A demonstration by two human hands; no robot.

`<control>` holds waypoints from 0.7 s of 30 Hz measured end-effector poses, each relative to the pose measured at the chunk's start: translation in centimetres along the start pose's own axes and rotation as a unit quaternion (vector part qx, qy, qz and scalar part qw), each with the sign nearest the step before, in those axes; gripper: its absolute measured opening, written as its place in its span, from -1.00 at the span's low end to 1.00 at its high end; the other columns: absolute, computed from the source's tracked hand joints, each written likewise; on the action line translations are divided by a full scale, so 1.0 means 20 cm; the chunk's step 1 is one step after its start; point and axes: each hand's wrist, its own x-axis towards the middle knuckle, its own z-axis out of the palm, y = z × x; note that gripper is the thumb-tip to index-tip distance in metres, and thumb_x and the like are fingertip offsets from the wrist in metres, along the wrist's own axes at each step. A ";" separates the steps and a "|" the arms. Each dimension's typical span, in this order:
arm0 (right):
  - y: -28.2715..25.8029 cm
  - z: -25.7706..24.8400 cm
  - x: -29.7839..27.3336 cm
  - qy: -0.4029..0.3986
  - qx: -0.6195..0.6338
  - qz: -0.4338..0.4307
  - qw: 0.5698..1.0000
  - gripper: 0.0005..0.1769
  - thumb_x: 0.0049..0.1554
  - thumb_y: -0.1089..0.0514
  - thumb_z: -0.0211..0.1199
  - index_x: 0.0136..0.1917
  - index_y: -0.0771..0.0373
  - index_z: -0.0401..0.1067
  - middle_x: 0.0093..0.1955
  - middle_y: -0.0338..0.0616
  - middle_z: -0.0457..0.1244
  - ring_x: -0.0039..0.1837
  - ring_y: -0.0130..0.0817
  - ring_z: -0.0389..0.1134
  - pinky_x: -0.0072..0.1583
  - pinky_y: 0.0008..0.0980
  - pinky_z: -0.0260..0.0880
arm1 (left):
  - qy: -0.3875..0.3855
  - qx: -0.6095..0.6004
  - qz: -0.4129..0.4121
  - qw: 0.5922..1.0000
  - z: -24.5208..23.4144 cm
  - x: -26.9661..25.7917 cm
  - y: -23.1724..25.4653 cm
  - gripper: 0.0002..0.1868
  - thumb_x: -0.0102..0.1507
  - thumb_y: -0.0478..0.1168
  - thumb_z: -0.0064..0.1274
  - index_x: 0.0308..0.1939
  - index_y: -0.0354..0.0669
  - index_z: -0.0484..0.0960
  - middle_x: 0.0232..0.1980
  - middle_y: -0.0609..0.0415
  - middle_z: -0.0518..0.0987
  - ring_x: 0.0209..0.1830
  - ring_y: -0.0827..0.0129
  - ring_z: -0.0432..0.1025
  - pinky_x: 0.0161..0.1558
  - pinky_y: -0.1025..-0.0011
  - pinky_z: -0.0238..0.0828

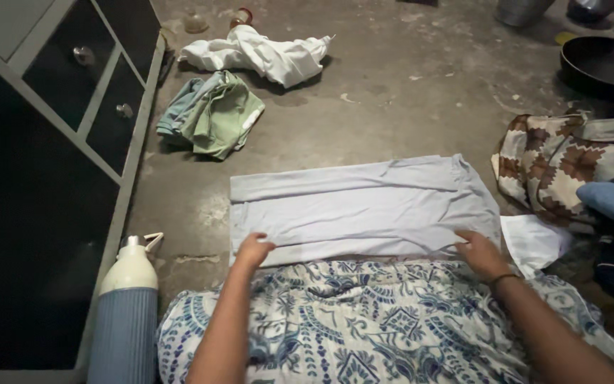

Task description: The person sits on the floor and folds several t-shirts one by one. They smooth out each shirt, fold the sides and bottom up, and then fold the top down to create a neat stack.

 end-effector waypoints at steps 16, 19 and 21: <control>-1.43 1.11 0.18 0.000 -0.108 -0.171 0.979 -0.14 0.28 -0.17 -0.05 0.64 0.31 -0.20 0.71 0.06 -0.29 0.70 0.03 -0.32 0.54 0.17 -0.28 | 0.084 0.083 -0.204 0.972 -0.15 -0.09 0.09 -0.20 0.18 -0.09 0.11 0.48 -0.09 0.18 0.41 -0.37 0.30 0.44 -0.27 0.20 0.37 -0.12 0.16; -1.50 1.20 0.23 -0.017 -0.130 -0.158 0.979 -0.13 0.28 -0.21 -0.06 0.63 0.30 -0.21 0.71 0.03 -0.28 0.70 0.00 -0.33 0.55 0.15 -0.31 | 0.082 0.093 -0.240 0.963 -0.20 -0.15 0.21 -0.30 0.19 -0.09 0.13 0.40 -0.05 0.30 0.41 -0.25 0.34 0.46 -0.13 0.24 0.37 -0.15 0.19; -1.51 1.25 0.25 0.002 -0.123 -0.170 0.978 -0.11 0.28 -0.21 -0.05 0.64 0.31 -0.22 0.70 0.04 -0.28 0.69 0.00 -0.34 0.53 0.18 -0.33 | 0.078 0.104 -0.246 0.961 -0.22 -0.16 0.23 -0.29 0.19 -0.08 0.14 0.40 -0.08 0.30 0.40 -0.24 0.36 0.42 -0.13 0.28 0.36 -0.15 0.19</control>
